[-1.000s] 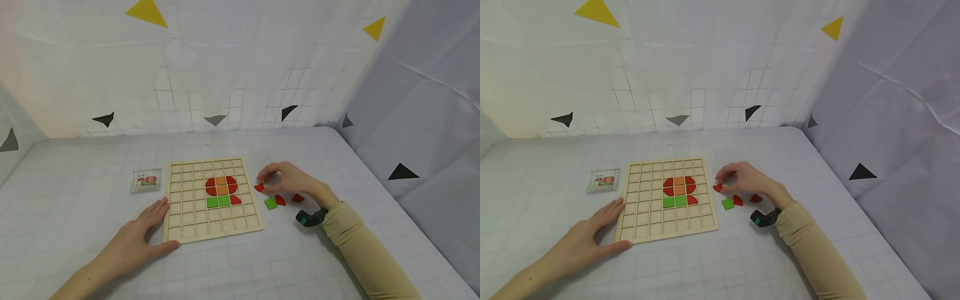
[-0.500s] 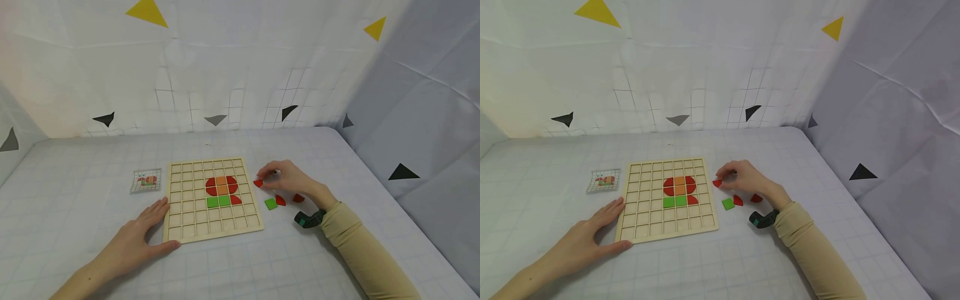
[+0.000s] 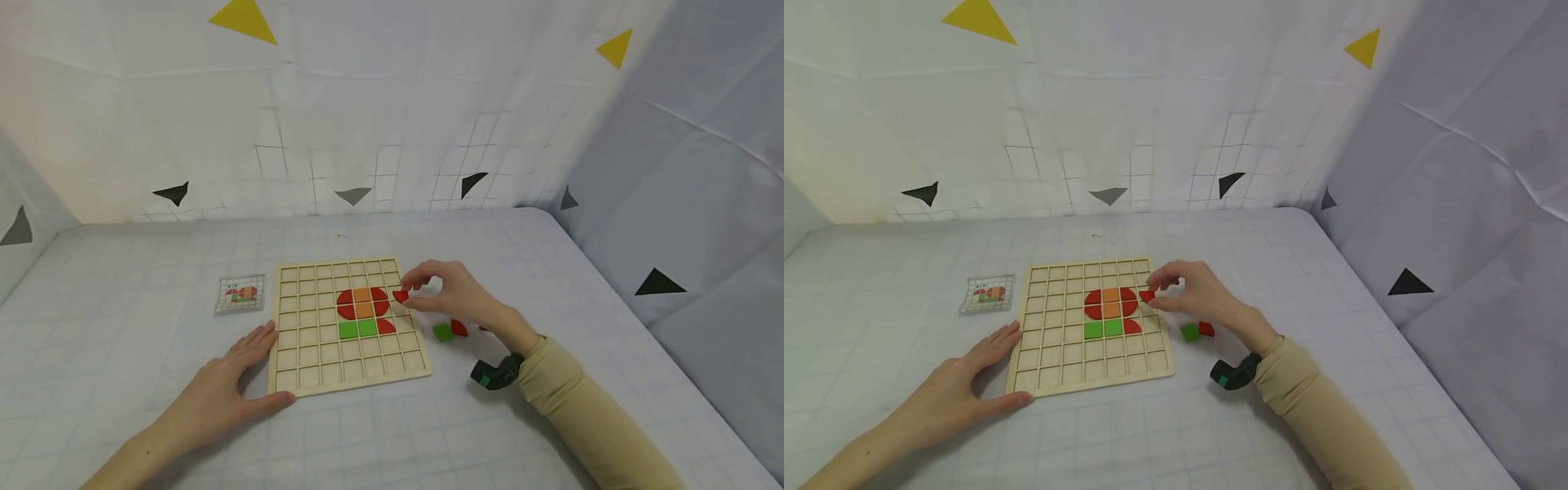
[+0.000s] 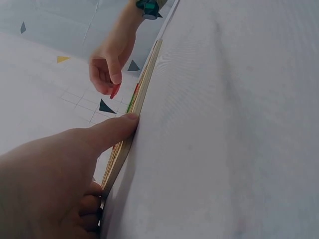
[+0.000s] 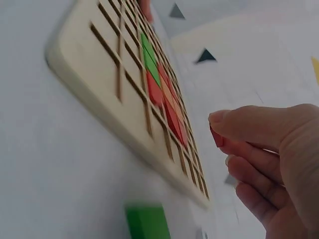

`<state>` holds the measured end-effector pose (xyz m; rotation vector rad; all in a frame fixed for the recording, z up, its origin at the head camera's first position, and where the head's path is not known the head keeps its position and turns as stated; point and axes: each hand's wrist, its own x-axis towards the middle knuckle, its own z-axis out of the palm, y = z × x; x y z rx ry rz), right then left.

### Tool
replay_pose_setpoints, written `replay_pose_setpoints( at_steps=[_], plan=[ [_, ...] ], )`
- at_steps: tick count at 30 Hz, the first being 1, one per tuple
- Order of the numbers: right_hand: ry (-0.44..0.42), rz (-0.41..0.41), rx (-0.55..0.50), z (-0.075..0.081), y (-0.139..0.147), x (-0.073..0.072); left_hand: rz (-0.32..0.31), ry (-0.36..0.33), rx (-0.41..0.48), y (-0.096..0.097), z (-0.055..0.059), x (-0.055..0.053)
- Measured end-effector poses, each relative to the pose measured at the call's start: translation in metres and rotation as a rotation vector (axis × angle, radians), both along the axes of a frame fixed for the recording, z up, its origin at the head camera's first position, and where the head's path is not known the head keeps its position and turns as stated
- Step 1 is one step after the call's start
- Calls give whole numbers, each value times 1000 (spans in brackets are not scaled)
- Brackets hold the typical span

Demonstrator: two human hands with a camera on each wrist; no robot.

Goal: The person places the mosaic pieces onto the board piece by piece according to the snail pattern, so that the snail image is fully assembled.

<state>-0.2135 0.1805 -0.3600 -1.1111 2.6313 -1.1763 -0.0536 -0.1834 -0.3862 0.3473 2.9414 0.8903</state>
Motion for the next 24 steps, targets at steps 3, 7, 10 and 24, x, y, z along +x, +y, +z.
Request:
replay_pose_setpoints(
  at_steps=[3, 7, 10, 24],
  plan=[
    [38, 50, -1, -1, -17, 11, 3, -5, 2, 0, 0, 0],
    [61, 91, -6, -6, -35, 24, 5, -8, 0, 0, 0, 0],
    [67, 101, -3, -12, -45, 31, 7, -8, -2, 0, 0, -1],
    [142, 74, 68, -21, -81, 49, 1, -12, 9, 0, 1, 0]
  ],
)
